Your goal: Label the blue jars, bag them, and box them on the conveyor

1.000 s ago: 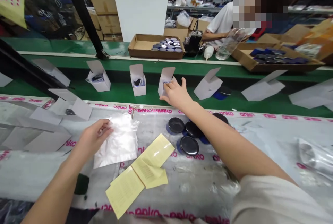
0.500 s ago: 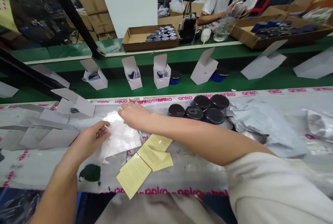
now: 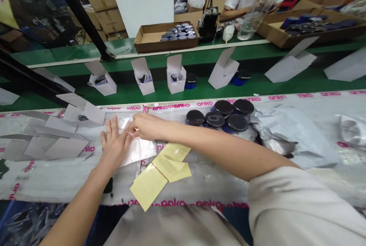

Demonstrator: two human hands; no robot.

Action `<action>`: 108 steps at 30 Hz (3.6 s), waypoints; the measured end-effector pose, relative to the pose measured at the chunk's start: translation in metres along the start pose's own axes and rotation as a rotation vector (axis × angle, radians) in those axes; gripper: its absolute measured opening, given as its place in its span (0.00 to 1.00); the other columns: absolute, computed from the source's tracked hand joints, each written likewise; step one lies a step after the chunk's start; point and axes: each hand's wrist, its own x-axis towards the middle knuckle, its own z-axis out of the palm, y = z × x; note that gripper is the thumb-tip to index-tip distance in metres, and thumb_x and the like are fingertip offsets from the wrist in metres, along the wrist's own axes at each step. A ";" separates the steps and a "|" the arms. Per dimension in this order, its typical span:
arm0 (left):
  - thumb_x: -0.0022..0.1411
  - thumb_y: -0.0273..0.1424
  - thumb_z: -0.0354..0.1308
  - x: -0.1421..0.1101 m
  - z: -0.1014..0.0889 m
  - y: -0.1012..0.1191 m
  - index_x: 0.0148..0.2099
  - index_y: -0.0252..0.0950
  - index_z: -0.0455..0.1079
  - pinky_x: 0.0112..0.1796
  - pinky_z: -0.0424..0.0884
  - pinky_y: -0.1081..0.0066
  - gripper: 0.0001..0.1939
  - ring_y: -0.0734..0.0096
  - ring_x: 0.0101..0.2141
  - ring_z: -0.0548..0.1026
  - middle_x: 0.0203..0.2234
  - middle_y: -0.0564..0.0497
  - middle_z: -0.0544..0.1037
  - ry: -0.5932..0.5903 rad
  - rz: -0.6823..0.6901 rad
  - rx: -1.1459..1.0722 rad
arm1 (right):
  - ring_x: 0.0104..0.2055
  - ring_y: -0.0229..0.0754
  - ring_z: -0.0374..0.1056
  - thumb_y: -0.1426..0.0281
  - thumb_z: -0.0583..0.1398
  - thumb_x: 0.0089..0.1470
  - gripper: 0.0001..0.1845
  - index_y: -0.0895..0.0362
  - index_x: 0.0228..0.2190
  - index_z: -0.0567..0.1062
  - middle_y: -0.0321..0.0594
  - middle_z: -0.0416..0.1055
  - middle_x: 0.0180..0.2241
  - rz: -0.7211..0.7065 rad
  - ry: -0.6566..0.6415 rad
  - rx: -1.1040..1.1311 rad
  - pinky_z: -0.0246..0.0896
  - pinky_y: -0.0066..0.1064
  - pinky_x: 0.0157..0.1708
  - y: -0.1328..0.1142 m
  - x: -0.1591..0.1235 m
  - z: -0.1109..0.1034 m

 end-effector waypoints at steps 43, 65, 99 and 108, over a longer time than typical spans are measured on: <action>0.70 0.34 0.54 -0.011 -0.008 0.065 0.47 0.41 0.79 0.35 0.71 0.68 0.12 0.65 0.39 0.80 0.42 0.52 0.84 -0.677 0.240 -0.847 | 0.41 0.49 0.73 0.75 0.60 0.65 0.06 0.59 0.44 0.77 0.46 0.78 0.39 0.236 0.631 -0.096 0.66 0.42 0.41 -0.031 -0.153 0.066; 0.67 0.33 0.54 -0.009 -0.008 0.069 0.44 0.40 0.79 0.30 0.67 0.69 0.12 0.66 0.33 0.78 0.36 0.52 0.84 -0.693 0.204 -0.856 | 0.34 0.44 0.72 0.76 0.57 0.65 0.09 0.53 0.35 0.75 0.38 0.80 0.31 0.272 0.589 -0.293 0.59 0.47 0.55 -0.037 -0.147 0.062; 0.64 0.23 0.63 -0.025 -0.020 0.100 0.42 0.45 0.77 0.38 0.74 0.66 0.09 0.67 0.40 0.73 0.37 0.51 0.72 0.541 0.649 -0.524 | 0.40 0.42 0.73 0.65 0.68 0.53 0.08 0.52 0.25 0.77 0.38 0.79 0.39 0.640 0.903 1.682 0.73 0.38 0.44 -0.060 -0.136 0.034; 0.62 0.29 0.68 -0.026 -0.021 0.103 0.37 0.43 0.78 0.35 0.73 0.70 0.04 0.71 0.36 0.73 0.34 0.52 0.72 0.103 0.145 -1.306 | 0.43 0.43 0.75 0.61 0.66 0.57 0.08 0.51 0.37 0.79 0.38 0.79 0.38 0.532 0.843 1.777 0.73 0.40 0.48 -0.060 -0.135 0.036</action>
